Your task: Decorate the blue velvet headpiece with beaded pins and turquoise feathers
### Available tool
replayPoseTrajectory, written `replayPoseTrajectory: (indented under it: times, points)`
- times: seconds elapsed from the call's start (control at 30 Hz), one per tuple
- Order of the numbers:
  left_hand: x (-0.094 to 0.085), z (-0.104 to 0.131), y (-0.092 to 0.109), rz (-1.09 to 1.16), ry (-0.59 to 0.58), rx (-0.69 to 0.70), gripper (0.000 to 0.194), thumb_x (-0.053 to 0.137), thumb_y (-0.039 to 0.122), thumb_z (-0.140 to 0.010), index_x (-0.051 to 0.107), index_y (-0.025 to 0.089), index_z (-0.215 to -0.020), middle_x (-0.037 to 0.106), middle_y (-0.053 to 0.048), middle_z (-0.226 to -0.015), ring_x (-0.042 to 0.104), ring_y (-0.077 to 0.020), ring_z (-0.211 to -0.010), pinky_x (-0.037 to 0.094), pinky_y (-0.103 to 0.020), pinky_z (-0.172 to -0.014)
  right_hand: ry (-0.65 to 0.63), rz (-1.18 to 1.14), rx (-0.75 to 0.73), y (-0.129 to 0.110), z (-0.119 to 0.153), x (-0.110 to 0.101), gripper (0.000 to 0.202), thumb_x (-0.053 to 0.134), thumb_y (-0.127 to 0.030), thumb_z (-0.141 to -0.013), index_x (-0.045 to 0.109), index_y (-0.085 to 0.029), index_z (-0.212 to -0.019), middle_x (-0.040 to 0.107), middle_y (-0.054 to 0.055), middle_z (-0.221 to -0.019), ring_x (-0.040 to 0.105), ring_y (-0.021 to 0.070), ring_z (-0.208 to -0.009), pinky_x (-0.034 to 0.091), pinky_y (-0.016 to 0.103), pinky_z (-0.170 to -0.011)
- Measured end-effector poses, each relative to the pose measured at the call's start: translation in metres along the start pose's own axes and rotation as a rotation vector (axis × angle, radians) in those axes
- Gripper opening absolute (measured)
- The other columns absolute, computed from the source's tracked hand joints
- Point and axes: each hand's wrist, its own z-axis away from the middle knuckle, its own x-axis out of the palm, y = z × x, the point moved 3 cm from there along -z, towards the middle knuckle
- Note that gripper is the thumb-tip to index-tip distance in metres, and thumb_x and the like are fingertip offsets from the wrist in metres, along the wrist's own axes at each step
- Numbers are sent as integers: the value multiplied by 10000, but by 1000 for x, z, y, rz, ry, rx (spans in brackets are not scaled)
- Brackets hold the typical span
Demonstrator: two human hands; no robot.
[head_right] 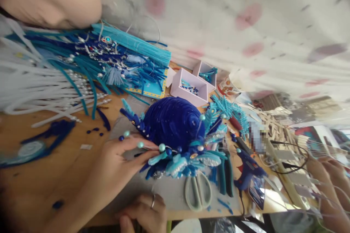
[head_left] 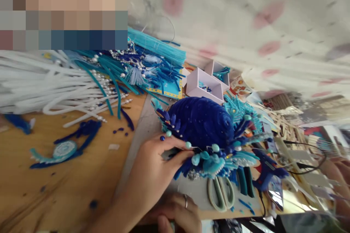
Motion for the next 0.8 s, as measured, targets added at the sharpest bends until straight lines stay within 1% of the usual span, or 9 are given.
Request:
replayPoseTrajectory:
  times: [0.1,0.27,0.4,0.43,0.5,0.57,0.63,0.73,0.8]
  points:
    - [-6,2,-2,17,11,9,90,771,217,-771,809,297,-786,805,46,-802,724,-141,-785,516,-201,-758,140,54,-37,2,-2,3,171,615,-240,-925,749,-231,-819,634,0,-553,616,154,-511,485,266,-506]
    - [-9,0,-9,156,48,-24,50,790,279,-715,815,262,-754,808,12,-794,724,-166,-764,523,-225,-716,347,-37,114,0,-2,1,276,556,-296,-978,720,-203,-776,573,-9,-553,567,140,-510,445,255,-509]
    - [-2,-3,-12,214,66,-1,112,794,331,-670,802,224,-702,804,-26,-771,726,-198,-756,529,-258,-696,651,117,56,0,-3,-43,124,631,-305,-938,707,-206,-932,592,9,-713,586,154,-628,504,274,-602]
    - [-1,-4,-13,207,75,15,129,794,341,-661,799,217,-697,802,-34,-770,724,-205,-758,528,-266,-700,733,172,28,2,-6,-58,163,670,-328,-907,688,-205,-1012,602,25,-793,601,168,-687,526,292,-638]
    - [0,-6,-14,197,90,42,158,803,352,-642,792,204,-694,800,-44,-777,720,-215,-774,528,-283,-724,852,275,48,8,-14,-85,526,751,-429,-813,591,-174,-1244,605,132,-1106,633,258,-959,554,419,-827]
    - [0,-8,-15,186,93,62,188,817,364,-633,787,194,-708,797,-47,-793,719,-222,-802,529,-298,-758,830,280,135,18,-27,-100,910,784,-555,-713,420,-106,-1416,477,265,-1379,549,385,-1226,451,584,-1023]
    - [-1,-12,-18,173,85,68,218,829,372,-658,774,179,-744,789,-46,-818,717,-224,-836,536,-318,-793,749,154,217,28,-38,-101,1076,762,-633,-679,287,-77,-1469,413,326,-1455,489,434,-1318,385,637,-1081]
    - [-4,-19,-23,139,66,56,215,770,352,-813,727,147,-865,756,-44,-914,705,-202,-877,558,-374,-829,659,-78,226,32,-47,-90,1000,712,-631,-734,241,-114,-1448,487,313,-1425,585,386,-1238,474,583,-1031]
    - [-6,-24,-25,111,52,38,211,693,337,-906,692,139,-977,725,-50,-1005,694,-194,-900,573,-400,-826,664,-116,215,30,-47,-84,938,713,-616,-742,279,-120,-1410,538,304,-1380,640,367,-1157,525,551,-980]
